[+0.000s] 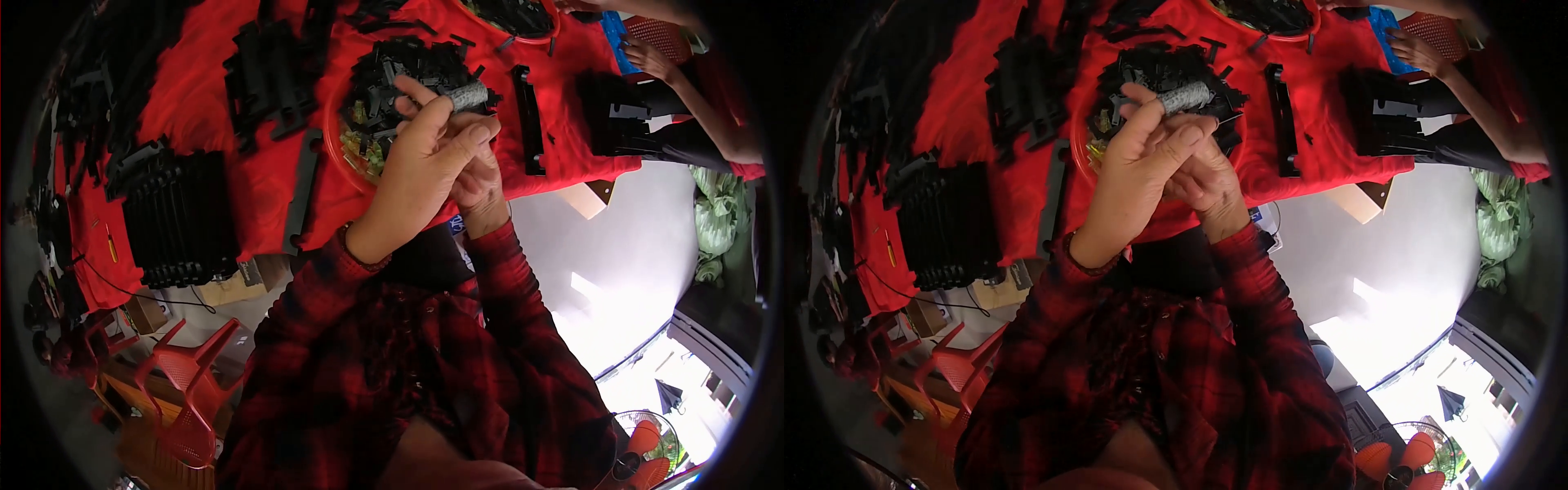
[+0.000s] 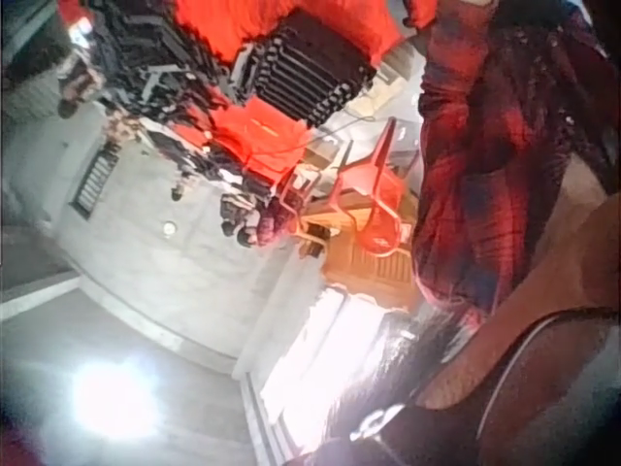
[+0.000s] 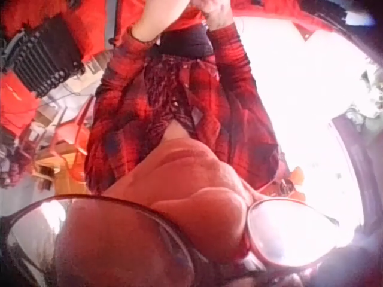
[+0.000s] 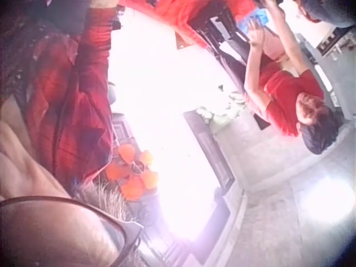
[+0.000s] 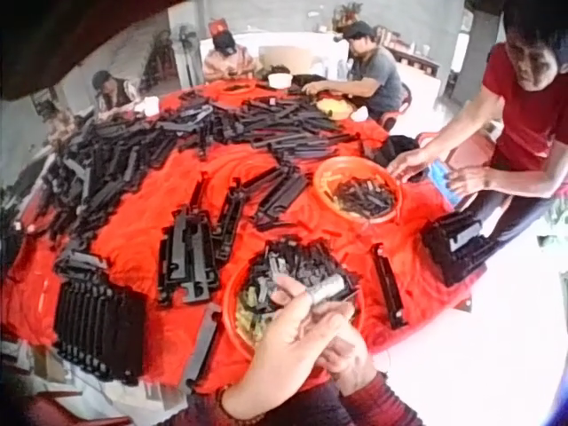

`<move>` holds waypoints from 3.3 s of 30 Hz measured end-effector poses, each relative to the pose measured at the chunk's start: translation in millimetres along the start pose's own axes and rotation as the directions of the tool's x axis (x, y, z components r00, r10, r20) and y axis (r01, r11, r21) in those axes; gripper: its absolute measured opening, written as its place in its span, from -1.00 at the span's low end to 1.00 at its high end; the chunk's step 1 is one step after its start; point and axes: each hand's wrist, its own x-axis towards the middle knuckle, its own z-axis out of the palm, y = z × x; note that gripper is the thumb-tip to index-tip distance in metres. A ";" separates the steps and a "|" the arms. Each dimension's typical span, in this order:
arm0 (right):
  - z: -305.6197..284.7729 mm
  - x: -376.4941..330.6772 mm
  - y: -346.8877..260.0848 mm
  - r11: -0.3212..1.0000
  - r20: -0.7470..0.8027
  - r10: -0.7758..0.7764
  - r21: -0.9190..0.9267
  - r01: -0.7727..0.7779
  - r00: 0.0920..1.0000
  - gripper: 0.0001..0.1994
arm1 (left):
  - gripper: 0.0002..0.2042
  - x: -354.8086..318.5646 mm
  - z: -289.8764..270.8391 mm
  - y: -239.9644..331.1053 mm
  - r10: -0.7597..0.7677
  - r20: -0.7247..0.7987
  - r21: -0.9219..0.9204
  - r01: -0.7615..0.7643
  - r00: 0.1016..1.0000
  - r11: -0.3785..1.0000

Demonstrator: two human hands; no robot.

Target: The person assembles components by inserting small plastic pieces into black plastic frames by hand and adding them to a stack. The person then assists with opening a large plastic bag before assembling additional plastic frames.

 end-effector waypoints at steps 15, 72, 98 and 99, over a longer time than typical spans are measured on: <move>-6.0 -39.4 14.5 0.995 -0.063 0.096 0.016 -0.095 0.993 -0.59 | -0.63 58.2 -40.8 -54.2 0.431 0.225 0.954 -0.287 0.874 0.084; 7.2 -69.3 19.3 0.501 -0.093 -0.234 -0.865 0.038 0.968 -0.62 | -0.78 -89.9 -104.3 -33.6 0.402 -0.327 0.857 0.089 0.855 0.508; 10.7 -49.2 28.9 -0.141 0.285 -0.482 -0.959 0.248 0.828 -0.73 | -0.41 -132.6 -144.3 -26.2 0.393 -0.334 0.922 0.384 0.857 -0.053; 12.9 -49.2 29.9 -0.103 0.277 -0.506 -0.960 0.261 0.817 -0.74 | -0.38 -131.6 -148.0 -26.9 0.369 -0.329 0.921 0.382 0.869 -0.079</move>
